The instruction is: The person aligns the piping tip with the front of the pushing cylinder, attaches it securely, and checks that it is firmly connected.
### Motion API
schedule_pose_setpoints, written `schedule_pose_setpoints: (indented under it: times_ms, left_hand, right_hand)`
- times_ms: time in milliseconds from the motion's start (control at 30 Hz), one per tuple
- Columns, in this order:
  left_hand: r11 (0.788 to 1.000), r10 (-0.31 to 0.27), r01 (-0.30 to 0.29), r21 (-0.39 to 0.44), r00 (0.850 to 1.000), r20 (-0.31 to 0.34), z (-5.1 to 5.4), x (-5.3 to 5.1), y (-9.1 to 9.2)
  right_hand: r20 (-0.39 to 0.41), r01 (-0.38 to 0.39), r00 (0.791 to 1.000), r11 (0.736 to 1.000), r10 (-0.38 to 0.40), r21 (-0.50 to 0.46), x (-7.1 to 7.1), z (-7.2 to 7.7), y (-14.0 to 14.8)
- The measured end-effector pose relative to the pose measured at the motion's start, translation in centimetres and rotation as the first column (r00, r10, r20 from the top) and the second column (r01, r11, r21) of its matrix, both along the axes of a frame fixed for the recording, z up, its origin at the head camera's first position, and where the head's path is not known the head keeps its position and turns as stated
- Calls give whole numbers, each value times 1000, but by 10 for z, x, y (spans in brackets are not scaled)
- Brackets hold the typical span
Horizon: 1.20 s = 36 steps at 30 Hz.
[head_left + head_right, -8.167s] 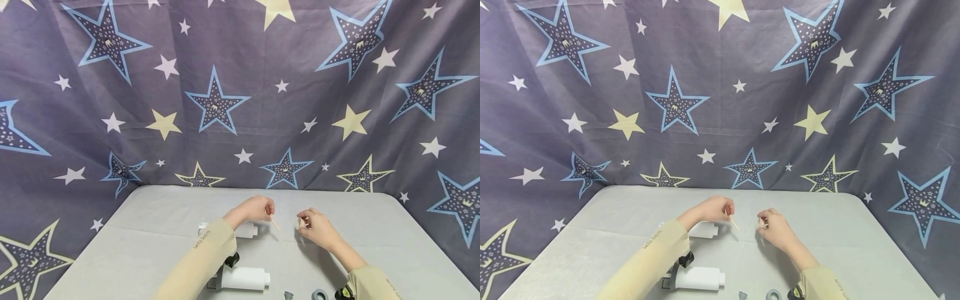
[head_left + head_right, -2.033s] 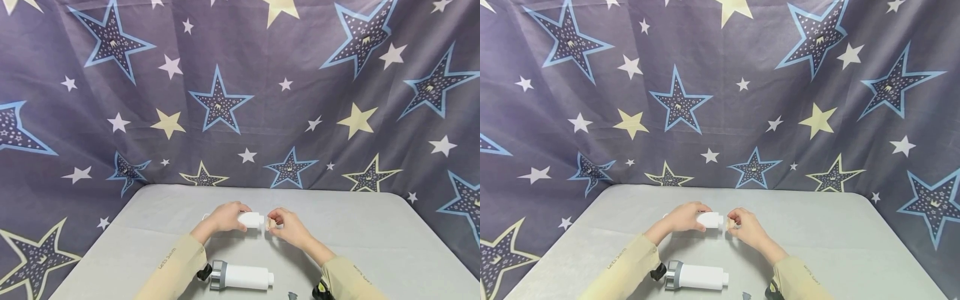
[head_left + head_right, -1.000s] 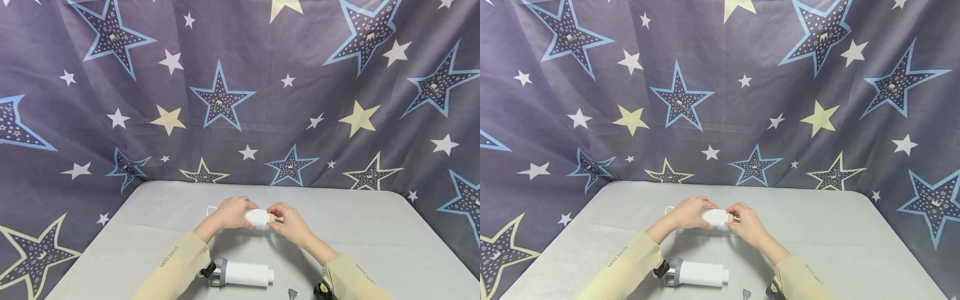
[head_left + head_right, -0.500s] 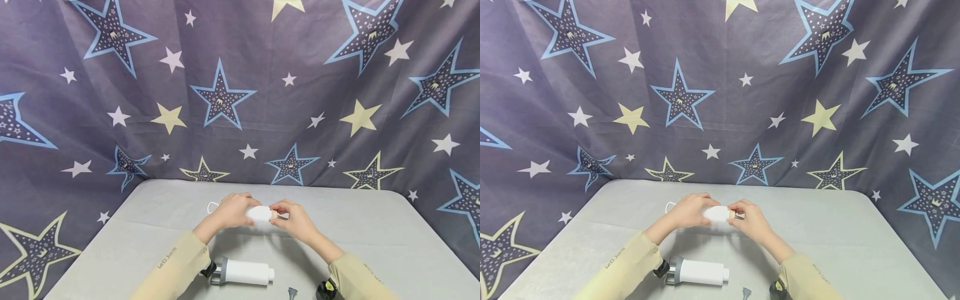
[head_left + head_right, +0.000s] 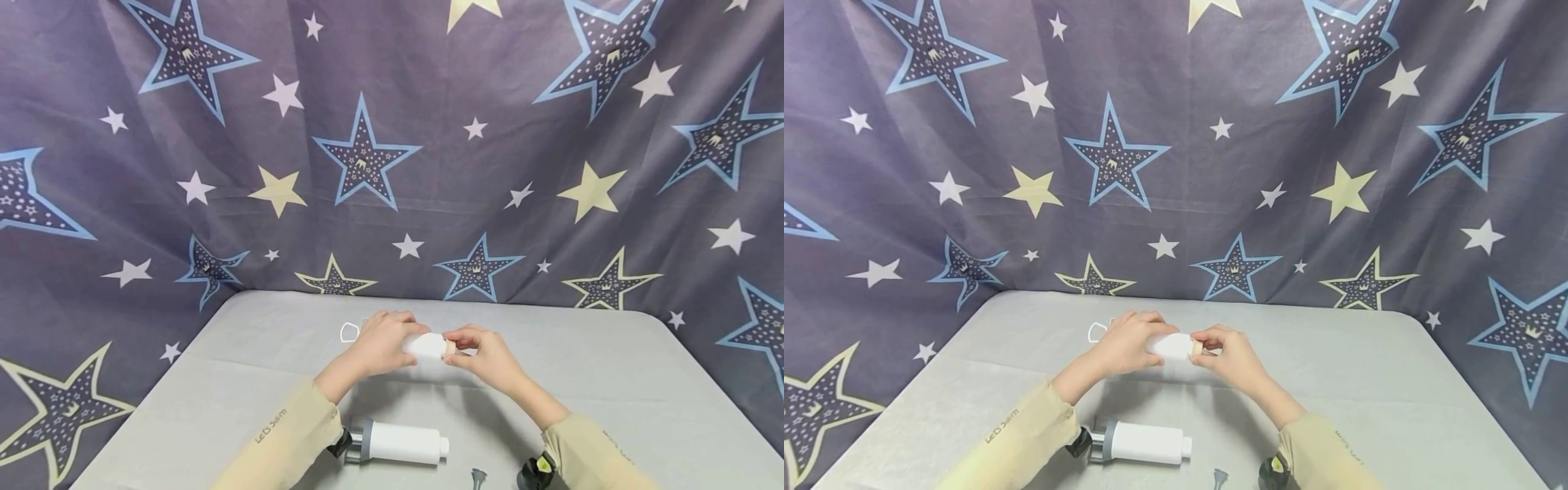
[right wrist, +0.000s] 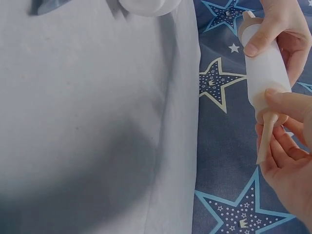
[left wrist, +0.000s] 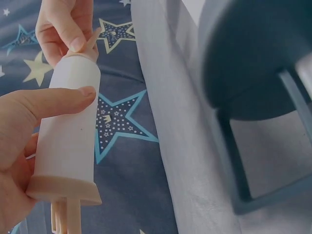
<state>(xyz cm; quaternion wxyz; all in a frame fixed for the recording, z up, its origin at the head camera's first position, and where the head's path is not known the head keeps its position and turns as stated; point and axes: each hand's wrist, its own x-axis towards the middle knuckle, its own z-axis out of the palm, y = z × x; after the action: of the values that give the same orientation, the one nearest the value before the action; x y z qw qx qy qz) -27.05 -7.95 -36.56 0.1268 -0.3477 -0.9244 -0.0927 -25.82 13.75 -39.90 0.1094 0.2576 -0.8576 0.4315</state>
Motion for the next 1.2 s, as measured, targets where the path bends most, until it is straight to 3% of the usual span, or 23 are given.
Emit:
schedule_pose_setpoints:
  times_ms: [333, 400, 533, 800, 1033, 1200]
  left_hand:
    - [1000, -13, 14, 14, 999, -44, 2, 1, 1]
    - [1000, -18, 18, 11, 998, -56, 3, 2, 1]
    - [1000, -18, 18, 6, 998, -66, 4, 3, 2]
    - [1000, -18, 18, 6, 999, -39, 6, 2, 2]
    - [1000, -20, 20, 3, 1000, 10, 3, -1, 2]
    - [1000, -15, 14, 28, 999, 40, 3, -1, 3]
  right_hand:
    - [53, -61, 996, 995, 66, -79, -1, 2, 4]
    - [69, -67, 995, 993, 73, -94, 5, 10, 2]
    - [86, -79, 992, 989, 91, -128, 5, 10, 2]
    - [81, -84, 992, 982, 99, -169, 0, 2, 4]
    - [61, -36, 997, 996, 42, -87, 3, 0, 6]
    - [71, -40, 996, 988, 51, -152, 3, 0, 7]
